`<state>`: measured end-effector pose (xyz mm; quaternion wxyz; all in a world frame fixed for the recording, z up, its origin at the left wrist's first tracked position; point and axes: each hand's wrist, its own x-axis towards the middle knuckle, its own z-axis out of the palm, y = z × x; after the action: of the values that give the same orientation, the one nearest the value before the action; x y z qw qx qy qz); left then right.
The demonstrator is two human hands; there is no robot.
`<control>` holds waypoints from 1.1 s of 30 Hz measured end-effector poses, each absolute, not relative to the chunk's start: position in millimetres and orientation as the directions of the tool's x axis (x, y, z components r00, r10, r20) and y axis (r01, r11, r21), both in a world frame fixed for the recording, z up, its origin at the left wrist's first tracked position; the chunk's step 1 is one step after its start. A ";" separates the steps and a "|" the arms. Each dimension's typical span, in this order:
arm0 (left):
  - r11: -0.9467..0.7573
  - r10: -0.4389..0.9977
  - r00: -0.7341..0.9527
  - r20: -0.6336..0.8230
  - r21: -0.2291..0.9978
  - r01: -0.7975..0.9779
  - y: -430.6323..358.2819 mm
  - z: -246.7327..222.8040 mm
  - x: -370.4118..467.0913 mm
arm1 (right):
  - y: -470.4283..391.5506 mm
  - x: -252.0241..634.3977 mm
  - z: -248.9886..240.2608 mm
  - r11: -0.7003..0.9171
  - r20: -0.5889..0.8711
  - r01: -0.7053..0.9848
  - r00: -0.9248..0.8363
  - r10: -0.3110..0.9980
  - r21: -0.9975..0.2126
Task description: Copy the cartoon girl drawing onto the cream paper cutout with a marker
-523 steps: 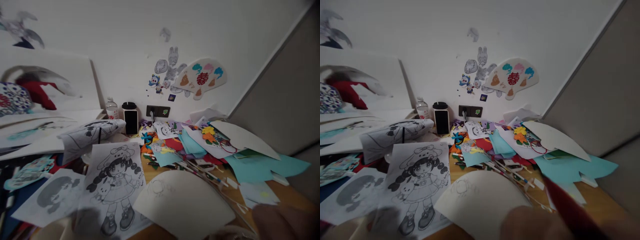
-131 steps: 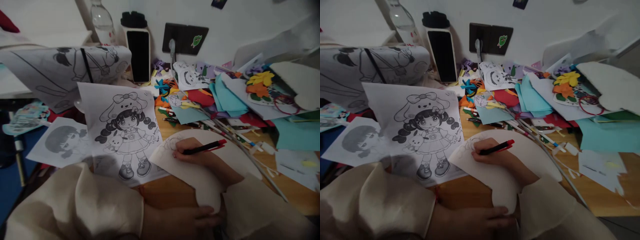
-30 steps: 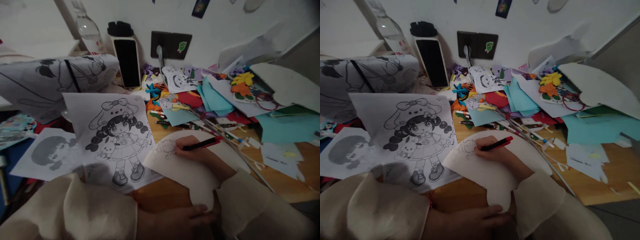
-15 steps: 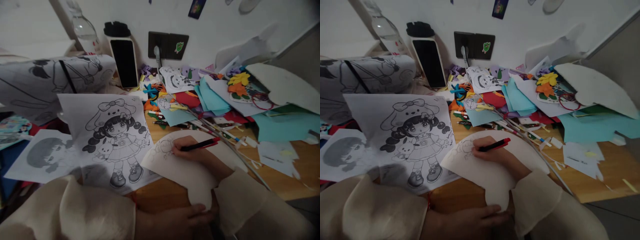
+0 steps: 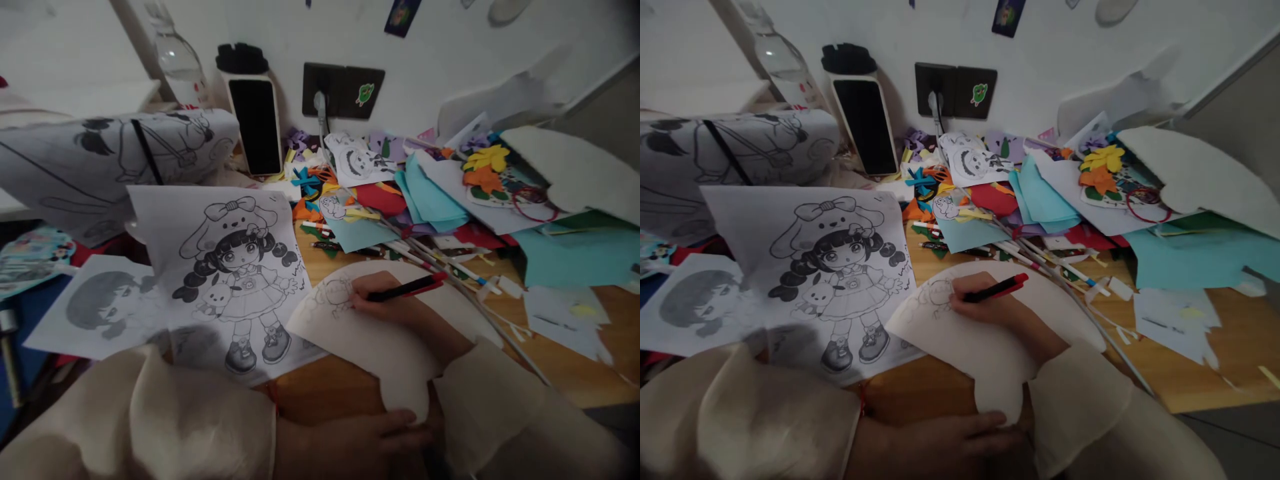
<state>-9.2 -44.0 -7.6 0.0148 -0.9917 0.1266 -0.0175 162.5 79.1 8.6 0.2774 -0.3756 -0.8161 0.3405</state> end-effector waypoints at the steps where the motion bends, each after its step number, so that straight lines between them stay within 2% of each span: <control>1: -0.967 -0.253 0.967 0.034 -0.024 -0.253 -43.6 -7.1 -9.5 | 79.0 162.1 9.0 0.489 0.198 0.430 -0.563 0.803 -0.759; 19: -0.971 -0.234 0.967 0.101 0.016 -0.237 -46.5 -15.9 -7.6 | 79.1 162.5 8.7 0.478 0.193 0.413 -0.566 0.801 -0.775; 26: -0.965 -0.260 0.964 0.051 0.026 -0.261 -41.9 -7.3 -8.4 | 78.9 161.8 11.5 0.472 0.183 0.415 -0.568 0.802 -0.778; 33: -0.966 -0.251 0.965 0.077 0.037 -0.255 -44.8 -15.0 -7.9 | 80.1 163.2 9.7 0.492 0.200 0.386 -0.591 0.782 -0.781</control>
<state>-7.9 -44.8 -15.0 -0.0233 -0.9909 0.1277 -0.0359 163.2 80.1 9.7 0.2778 -0.3569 -0.8177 0.3562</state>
